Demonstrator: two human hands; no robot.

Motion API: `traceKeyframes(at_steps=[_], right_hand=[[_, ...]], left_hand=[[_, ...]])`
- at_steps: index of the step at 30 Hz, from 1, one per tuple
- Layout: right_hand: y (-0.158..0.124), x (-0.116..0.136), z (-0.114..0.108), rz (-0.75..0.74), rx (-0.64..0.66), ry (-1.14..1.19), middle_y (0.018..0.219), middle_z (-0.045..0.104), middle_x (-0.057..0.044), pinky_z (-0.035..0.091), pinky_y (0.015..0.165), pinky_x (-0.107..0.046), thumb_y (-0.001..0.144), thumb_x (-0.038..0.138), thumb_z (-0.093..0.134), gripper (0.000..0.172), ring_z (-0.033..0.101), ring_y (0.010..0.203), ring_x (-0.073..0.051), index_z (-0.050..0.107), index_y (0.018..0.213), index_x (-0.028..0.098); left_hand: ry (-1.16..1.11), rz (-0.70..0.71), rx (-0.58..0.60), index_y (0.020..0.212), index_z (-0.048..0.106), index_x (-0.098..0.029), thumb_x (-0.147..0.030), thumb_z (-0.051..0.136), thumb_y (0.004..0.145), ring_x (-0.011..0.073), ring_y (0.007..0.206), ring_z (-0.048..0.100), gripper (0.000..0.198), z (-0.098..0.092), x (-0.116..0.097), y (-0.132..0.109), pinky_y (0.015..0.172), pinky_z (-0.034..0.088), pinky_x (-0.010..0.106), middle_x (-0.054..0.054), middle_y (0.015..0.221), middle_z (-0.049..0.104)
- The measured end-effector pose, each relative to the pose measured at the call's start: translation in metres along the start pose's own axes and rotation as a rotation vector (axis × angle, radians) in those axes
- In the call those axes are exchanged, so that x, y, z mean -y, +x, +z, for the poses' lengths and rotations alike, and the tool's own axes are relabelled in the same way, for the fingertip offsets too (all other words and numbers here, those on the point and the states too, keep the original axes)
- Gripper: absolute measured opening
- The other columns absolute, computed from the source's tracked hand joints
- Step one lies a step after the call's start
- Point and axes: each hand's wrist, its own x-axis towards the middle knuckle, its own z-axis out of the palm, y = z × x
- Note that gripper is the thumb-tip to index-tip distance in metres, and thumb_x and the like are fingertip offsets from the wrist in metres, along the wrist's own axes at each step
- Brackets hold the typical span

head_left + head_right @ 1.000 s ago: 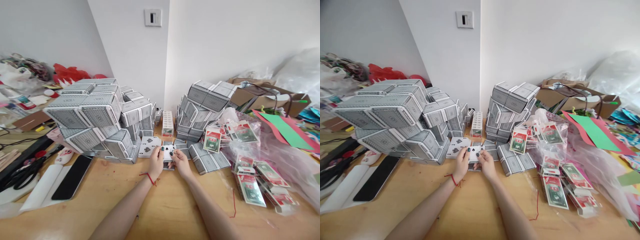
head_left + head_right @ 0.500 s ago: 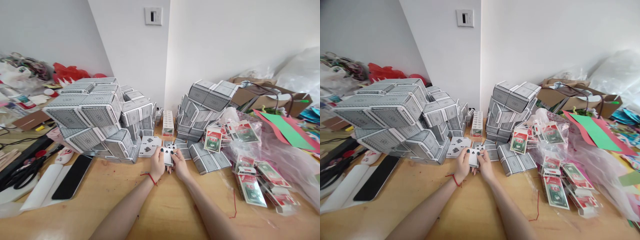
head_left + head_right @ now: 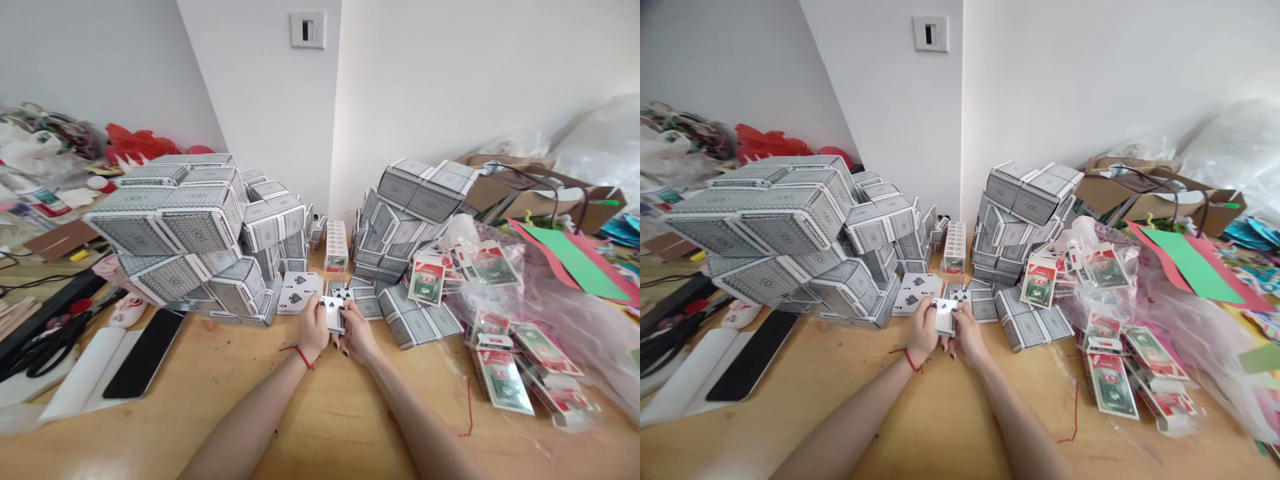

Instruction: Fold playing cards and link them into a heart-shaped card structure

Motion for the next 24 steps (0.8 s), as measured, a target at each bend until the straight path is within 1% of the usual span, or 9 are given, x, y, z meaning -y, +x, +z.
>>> traceKeyframes(at_steps=[2,6,8,13,19,21,24], right_hand=[[0.0010,0.0000,-0.0008,-0.007,0.005,-0.002,0.049,0.048,0.010,0.023,0.020,-0.015,0.074,0.035,0.040,0.019,0.045,0.027,-0.011,0.028,0.086,0.026],[0.0019,0.0018,-0.0008,-0.053,-0.023,-0.014,0.051,0.049,0.011,0.025,0.022,-0.014,0.075,0.034,0.042,0.021,0.045,0.027,-0.009,0.029,0.089,0.027],[0.0013,0.0034,0.0006,-0.070,-0.040,-0.019,0.052,0.049,0.010,0.024,0.022,-0.013,0.075,0.035,0.043,0.021,0.044,0.027,-0.008,0.030,0.090,0.027],[-0.0001,0.0054,0.0031,-0.079,-0.076,-0.034,0.053,0.048,0.010,0.023,0.023,-0.012,0.074,0.040,0.046,0.027,0.043,0.029,-0.007,0.030,0.092,0.027],[-0.0001,0.0061,0.0006,-0.092,-0.048,-0.034,0.046,0.045,0.012,0.024,0.023,-0.013,0.075,0.035,0.044,0.022,0.043,0.027,-0.008,0.031,0.091,0.027],[-0.0007,0.0071,0.0000,-0.089,-0.035,-0.033,0.045,0.046,0.011,0.025,0.023,-0.014,0.075,0.034,0.043,0.021,0.044,0.027,-0.009,0.031,0.091,0.027],[-0.0010,0.0075,-0.0012,-0.059,-0.018,-0.030,0.046,0.048,0.010,0.028,0.024,-0.015,0.074,0.033,0.043,0.021,0.047,0.029,-0.010,0.033,0.092,0.026]], left_hand=[[0.012,0.017,0.006,0.066,0.046,-0.019,-0.016,0.035,0.078,0.0129,0.056,0.044,0.016,-0.0004,0.0008,0.0005,0.052,0.032,0.022,-0.001,0.059,0.047],[-0.031,0.036,0.066,0.082,0.051,-0.018,-0.018,0.033,0.081,0.0139,0.065,0.048,0.017,0.0006,0.0011,0.0010,0.059,0.036,0.023,0.001,0.072,0.053],[-0.050,0.036,0.083,0.086,0.051,-0.018,-0.018,0.033,0.081,0.0139,0.067,0.049,0.019,0.0017,0.0014,0.0012,0.060,0.037,0.023,0.001,0.075,0.054],[-0.077,0.015,0.074,0.088,0.051,-0.019,-0.017,0.034,0.080,0.0139,0.068,0.049,0.019,0.0051,0.0036,0.0020,0.062,0.039,0.023,0.001,0.076,0.054],[-0.104,-0.007,0.081,0.089,0.051,-0.019,-0.015,0.032,0.079,0.0135,0.069,0.049,0.021,0.0061,0.0033,0.0022,0.061,0.039,0.022,0.002,0.079,0.054],[-0.115,-0.003,0.073,0.088,0.051,-0.018,-0.015,0.032,0.079,0.0135,0.070,0.049,0.021,0.0055,0.0017,0.0019,0.061,0.039,0.022,0.002,0.080,0.054],[-0.150,-0.002,0.074,0.084,0.052,-0.018,-0.015,0.033,0.079,0.0131,0.067,0.049,0.020,0.0046,-0.0009,0.0014,0.059,0.039,0.022,0.002,0.076,0.053]])
